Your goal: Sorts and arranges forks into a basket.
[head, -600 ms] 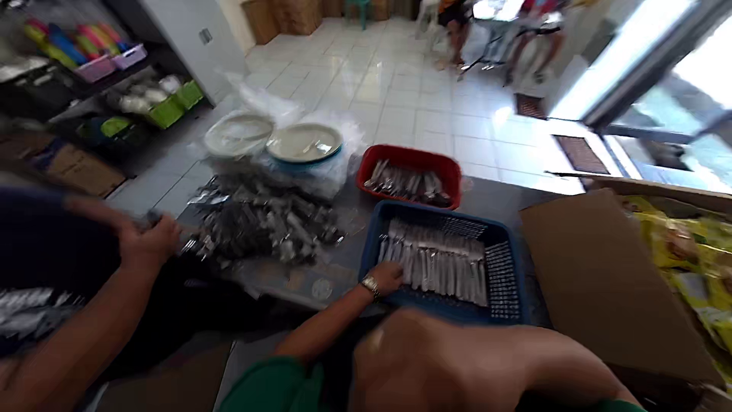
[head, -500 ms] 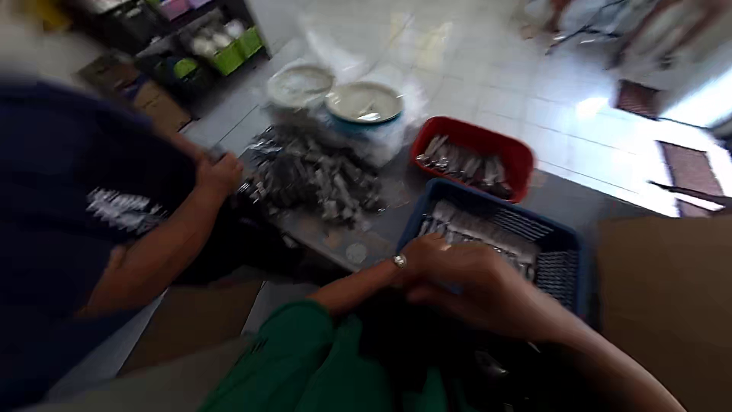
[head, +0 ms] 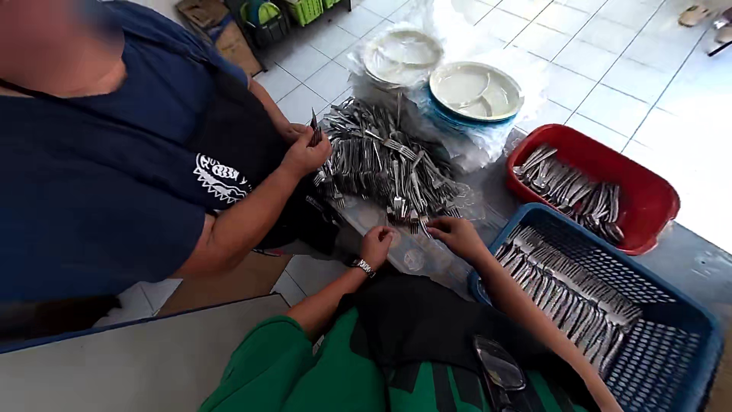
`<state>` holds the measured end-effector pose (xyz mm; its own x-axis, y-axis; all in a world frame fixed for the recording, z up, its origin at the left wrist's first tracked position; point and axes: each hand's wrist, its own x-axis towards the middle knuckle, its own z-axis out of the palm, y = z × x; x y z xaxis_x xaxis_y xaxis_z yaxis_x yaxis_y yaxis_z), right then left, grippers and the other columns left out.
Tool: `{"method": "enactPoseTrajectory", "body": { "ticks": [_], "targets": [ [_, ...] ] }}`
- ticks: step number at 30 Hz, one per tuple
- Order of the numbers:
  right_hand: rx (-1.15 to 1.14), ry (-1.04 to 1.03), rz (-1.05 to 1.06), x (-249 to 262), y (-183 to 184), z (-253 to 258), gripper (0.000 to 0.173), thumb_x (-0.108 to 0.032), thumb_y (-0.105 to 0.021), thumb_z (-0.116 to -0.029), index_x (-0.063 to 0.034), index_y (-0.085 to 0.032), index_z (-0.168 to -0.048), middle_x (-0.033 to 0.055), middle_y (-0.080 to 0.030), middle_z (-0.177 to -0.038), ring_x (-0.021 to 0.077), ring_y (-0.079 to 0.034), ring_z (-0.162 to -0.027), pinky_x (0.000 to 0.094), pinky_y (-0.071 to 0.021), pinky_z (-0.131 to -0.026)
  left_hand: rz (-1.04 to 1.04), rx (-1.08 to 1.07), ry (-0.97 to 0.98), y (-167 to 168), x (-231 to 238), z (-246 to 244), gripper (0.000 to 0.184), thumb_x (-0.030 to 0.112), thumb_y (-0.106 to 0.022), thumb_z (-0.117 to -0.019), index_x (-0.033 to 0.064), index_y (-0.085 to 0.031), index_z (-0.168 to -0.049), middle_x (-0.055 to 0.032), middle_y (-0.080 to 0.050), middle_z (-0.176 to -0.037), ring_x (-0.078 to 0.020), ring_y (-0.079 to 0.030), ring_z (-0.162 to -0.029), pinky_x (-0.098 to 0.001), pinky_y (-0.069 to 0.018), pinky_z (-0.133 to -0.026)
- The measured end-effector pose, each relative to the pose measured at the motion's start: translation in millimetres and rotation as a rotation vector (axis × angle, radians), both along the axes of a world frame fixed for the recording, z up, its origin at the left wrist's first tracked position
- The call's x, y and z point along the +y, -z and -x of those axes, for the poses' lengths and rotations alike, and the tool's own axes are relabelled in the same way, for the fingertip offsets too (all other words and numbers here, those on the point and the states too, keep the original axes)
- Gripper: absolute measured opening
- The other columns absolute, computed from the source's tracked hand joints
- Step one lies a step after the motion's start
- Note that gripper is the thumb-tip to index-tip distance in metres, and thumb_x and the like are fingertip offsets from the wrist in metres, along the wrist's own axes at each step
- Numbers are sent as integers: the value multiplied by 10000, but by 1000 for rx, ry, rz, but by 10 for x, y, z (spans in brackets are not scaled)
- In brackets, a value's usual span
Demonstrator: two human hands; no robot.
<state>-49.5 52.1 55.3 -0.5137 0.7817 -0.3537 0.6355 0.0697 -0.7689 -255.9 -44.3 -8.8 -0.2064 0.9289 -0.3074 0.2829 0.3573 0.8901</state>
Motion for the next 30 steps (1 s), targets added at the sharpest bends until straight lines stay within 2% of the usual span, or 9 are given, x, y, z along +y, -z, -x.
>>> {"method": "enactPoseTrajectory", "body": {
  "ticks": [4,7,11,14,17,21,26,30],
  "targets": [
    [-101,125,62,305,333,294,325,-228,-633,-1029,20,-683,-1235,200,-713,-1163,298,-697,-1048,500,-530,-978,306,-101,192,97,-25,140,434,156,-546,-1067,-69,-507,-1436,-258,-605,-1355,-309,-634,-1189,-435,-508,-1019],
    [-150,205,45,511,497,532,370,-270,-616,-1046,40,-679,-1237,252,-705,-1168,376,-685,-1089,563,-504,-1002,267,-118,149,68,140,307,516,153,-595,-1045,-70,-449,-1488,-288,-523,-1463,-360,-578,-1306,-463,-453,-1118],
    [-173,300,57,650,615,793,387,-288,-618,-1050,40,-674,-1248,275,-690,-1179,409,-670,-1098,595,-494,-992,233,-175,84,116,443,451,608,189,-597,-1049,-58,-354,-1549,-293,-417,-1552,-381,-555,-1322,-482,-444,-1122],
    [-215,313,44,653,590,891,417,-302,-667,-1022,50,-672,-1246,289,-683,-1196,438,-640,-1147,616,-459,-1012,246,-254,118,186,648,444,583,190,-587,-1055,-64,-378,-1536,-286,-420,-1562,-373,-450,-1440,-485,-350,-1200],
    [-219,345,47,635,606,905,430,-298,-682,-1014,63,-662,-1246,286,-687,-1179,435,-640,-1148,617,-454,-1018,258,-299,176,155,726,371,578,191,-605,-1049,-55,-394,-1527,-281,-457,-1533,-359,-464,-1429,-484,-354,-1193],
    [-184,362,55,561,654,915,479,-332,-705,-996,52,-645,-1276,263,-699,-1170,414,-663,-1118,610,-479,-1005,285,-292,227,154,739,384,651,186,-610,-1046,-54,-311,-1572,-280,-407,-1574,-358,-430,-1460,-475,-332,-1214],
    [-203,289,52,399,497,959,680,-333,-822,-882,27,-570,-1401,278,-619,-1346,427,-589,-1277,588,-449,-1104,302,-237,271,96,739,397,532,54,-601,-1015,-35,-425,-1510,-248,-541,-1461,-325,-551,-1337,-459,-427,-1136],
    [-242,307,109,454,517,958,679,-308,-809,-867,-8,-555,-1421,252,-610,-1364,407,-582,-1286,588,-459,-1090,312,-233,269,170,773,413,560,18,-596,-1006,-59,-389,-1520,-282,-516,-1468,-352,-552,-1327,-469,-459,-1101]
  ]
}}
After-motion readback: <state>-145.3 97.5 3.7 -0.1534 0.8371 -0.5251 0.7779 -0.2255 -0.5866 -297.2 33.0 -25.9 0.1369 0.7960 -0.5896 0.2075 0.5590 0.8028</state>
